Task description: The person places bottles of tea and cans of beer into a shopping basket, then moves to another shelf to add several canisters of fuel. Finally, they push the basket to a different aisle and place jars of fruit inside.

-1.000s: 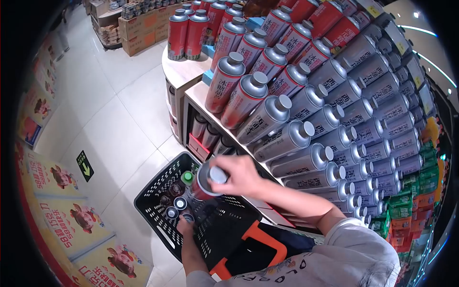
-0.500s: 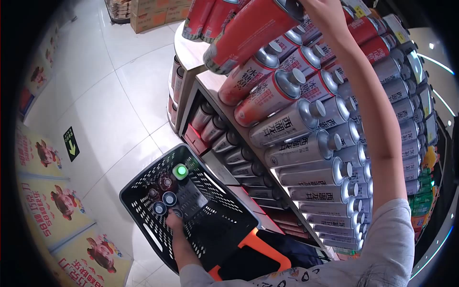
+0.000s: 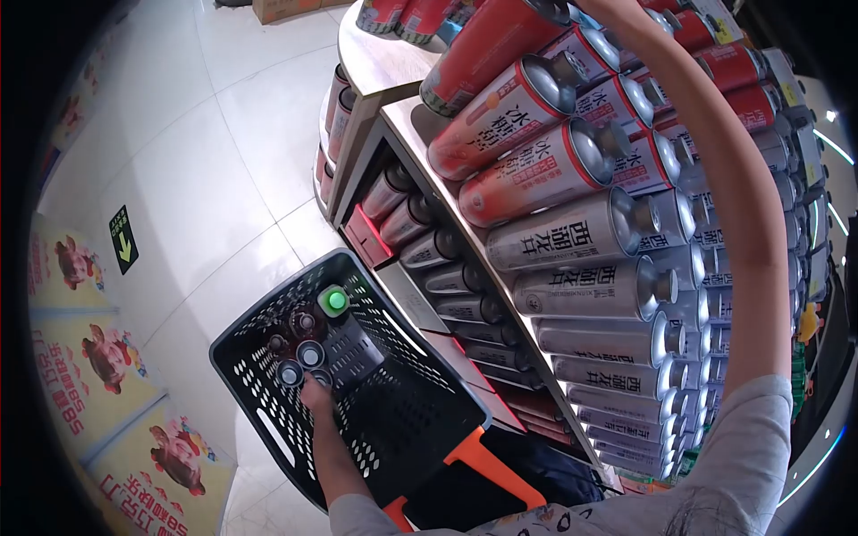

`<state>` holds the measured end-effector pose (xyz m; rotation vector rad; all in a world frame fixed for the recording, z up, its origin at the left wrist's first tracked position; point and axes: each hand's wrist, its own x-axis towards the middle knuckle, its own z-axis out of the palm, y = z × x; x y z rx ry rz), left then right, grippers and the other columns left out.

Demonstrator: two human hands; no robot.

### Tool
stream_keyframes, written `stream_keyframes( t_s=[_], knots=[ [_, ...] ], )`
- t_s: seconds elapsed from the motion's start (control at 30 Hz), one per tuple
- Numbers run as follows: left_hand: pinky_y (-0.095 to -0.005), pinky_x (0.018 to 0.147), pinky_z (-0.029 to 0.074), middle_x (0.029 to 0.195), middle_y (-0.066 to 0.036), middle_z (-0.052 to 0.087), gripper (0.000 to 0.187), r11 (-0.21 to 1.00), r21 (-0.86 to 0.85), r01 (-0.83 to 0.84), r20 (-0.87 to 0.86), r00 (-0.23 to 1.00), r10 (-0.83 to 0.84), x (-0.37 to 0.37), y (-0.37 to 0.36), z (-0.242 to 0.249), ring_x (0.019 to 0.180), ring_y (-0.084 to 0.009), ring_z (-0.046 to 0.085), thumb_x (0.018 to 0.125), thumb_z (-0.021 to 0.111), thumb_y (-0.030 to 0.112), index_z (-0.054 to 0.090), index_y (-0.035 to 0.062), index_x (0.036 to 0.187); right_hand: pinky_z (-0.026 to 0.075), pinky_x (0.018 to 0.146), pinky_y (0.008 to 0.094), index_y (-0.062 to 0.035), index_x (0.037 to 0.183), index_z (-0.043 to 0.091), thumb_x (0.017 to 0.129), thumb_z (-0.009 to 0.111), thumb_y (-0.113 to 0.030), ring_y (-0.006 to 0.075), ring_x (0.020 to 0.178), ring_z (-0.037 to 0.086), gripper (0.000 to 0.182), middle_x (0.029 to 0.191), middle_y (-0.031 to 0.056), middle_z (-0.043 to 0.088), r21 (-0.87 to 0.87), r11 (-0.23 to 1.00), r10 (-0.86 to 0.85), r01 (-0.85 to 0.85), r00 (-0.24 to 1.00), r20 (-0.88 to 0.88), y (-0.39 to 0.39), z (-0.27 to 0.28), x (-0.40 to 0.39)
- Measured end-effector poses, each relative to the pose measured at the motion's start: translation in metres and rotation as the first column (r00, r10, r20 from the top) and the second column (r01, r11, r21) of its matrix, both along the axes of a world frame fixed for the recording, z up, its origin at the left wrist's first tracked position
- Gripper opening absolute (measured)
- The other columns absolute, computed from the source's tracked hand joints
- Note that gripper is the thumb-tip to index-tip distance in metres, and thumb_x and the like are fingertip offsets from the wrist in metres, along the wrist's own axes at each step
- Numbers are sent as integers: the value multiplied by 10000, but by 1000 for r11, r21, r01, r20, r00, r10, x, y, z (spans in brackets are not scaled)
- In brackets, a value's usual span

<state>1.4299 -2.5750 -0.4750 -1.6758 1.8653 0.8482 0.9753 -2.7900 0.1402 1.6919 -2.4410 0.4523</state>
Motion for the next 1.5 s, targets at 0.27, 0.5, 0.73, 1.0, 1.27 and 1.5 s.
stream_keyframes(
  t_s=[0.27,0.5,0.73,1.0,1.27,1.5],
  knots=[
    [-402,701,497,899,-159,625,586,998,51,-43,0,999,44,1,-7,11,826,-310,619,698,633,419,430,50,1105,420,546,259,3,743,599,748,635,-305,115,601,530,310,643,45,571,203,976,85,-83,996,1,-11,-15,14],
    [-423,719,487,886,-183,625,468,993,42,-109,-67,991,112,28,0,17,838,-328,613,736,581,356,483,42,1069,440,566,271,-20,799,601,721,664,-349,136,653,564,345,699,86,600,267,961,85,-66,995,-58,-18,-33,3],
    [-448,738,464,930,-199,614,411,986,72,-148,-185,970,159,45,3,62,877,-360,588,765,562,338,511,44,1047,447,616,302,-20,878,591,719,659,-389,186,712,570,408,771,104,609,281,955,-50,94,986,-160,-6,-32,4],
    [-454,699,465,850,-194,609,290,997,10,-81,-246,966,81,45,8,119,814,-364,593,755,554,261,531,24,921,458,653,306,-11,855,585,730,652,-347,202,756,582,364,816,135,609,228,973,-51,35,997,62,-5,-28,18],
    [-399,768,405,844,-130,563,222,930,-346,-121,-563,820,-103,76,41,250,852,-311,506,689,609,69,557,32,902,420,499,308,-29,773,621,737,587,-322,153,533,543,297,614,91,583,94,984,-159,153,986,57,-49,-1,25],
    [-371,796,387,875,-118,547,159,826,-321,-463,-496,825,270,137,120,313,882,-286,499,733,562,8,554,6,892,455,796,392,-43,1205,423,750,570,-346,334,937,575,566,996,219,584,8,984,-176,178,980,-92,-106,-55,-20]
  ],
)
